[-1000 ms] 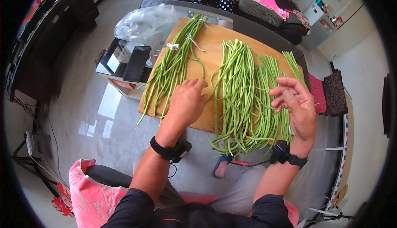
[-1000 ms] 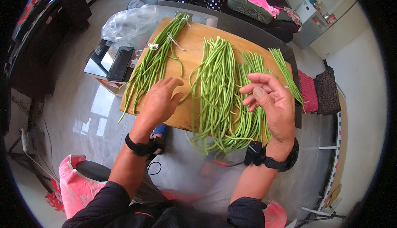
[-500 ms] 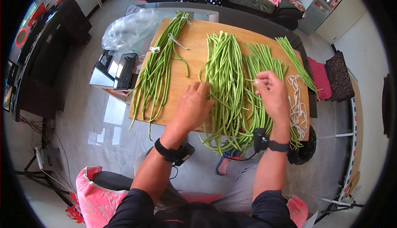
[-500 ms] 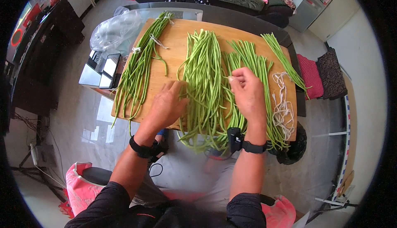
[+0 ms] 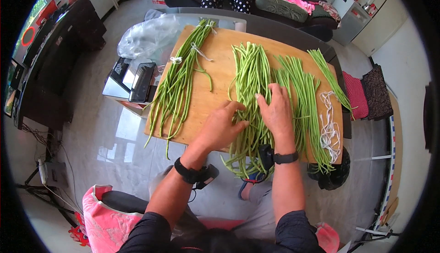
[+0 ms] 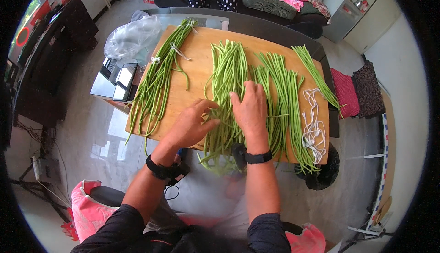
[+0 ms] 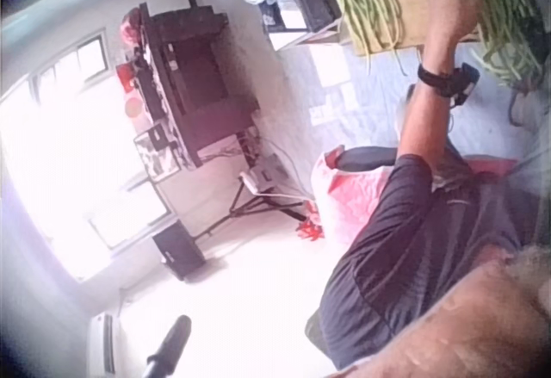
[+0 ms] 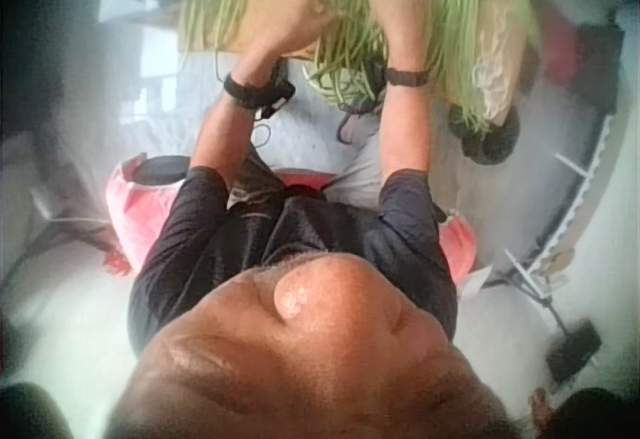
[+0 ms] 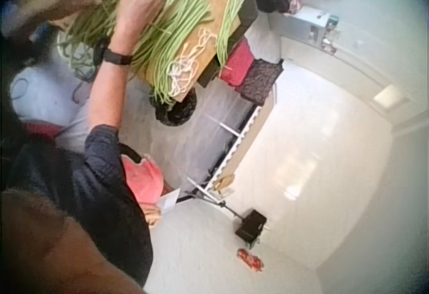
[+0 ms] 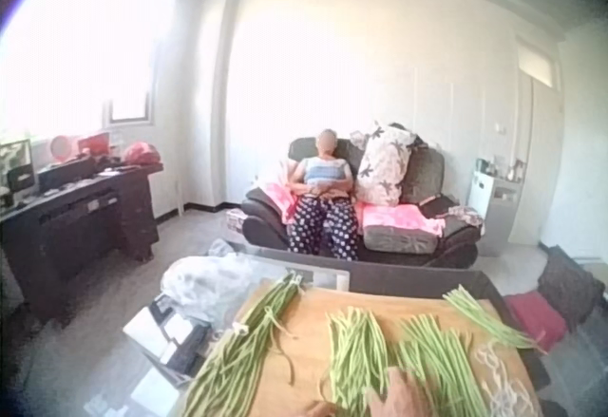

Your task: The person bundles long beans by hand, gathering them into small groups and tying each group with white string.

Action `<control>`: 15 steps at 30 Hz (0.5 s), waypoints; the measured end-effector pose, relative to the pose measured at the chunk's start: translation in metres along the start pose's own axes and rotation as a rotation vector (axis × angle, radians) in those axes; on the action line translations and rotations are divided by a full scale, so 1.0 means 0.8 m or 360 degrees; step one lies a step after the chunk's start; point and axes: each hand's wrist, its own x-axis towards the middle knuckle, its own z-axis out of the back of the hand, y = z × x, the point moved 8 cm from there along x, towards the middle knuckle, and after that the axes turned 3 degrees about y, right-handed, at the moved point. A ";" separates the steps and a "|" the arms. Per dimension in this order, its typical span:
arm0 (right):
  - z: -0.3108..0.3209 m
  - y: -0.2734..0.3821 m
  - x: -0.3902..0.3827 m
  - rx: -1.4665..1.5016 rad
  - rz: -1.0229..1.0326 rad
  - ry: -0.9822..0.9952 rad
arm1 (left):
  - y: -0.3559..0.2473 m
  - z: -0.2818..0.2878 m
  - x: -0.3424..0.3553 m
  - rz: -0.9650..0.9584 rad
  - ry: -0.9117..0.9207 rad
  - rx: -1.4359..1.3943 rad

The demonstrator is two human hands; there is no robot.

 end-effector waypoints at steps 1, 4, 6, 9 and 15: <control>-0.003 0.004 0.000 -0.0008 0.0038 -0.0024 | 0.001 0.001 0.000 -0.0002 -0.0002 -0.0057; -0.018 0.009 0.003 0.0160 0.0008 0.0181 | 0.008 0.006 0.000 0.0029 0.0040 -0.0219; -0.017 0.015 0.001 0.0119 0.0069 0.0121 | 0.014 0.004 -0.001 0.0064 0.0088 -0.0328; -0.013 0.008 0.009 0.0242 0.0041 0.0069 | 0.015 0.006 -0.004 0.0078 0.0117 -0.0427; -0.008 -0.009 0.017 0.0281 -0.0118 -0.0025 | 0.015 0.012 -0.003 0.0160 0.0011 -0.0262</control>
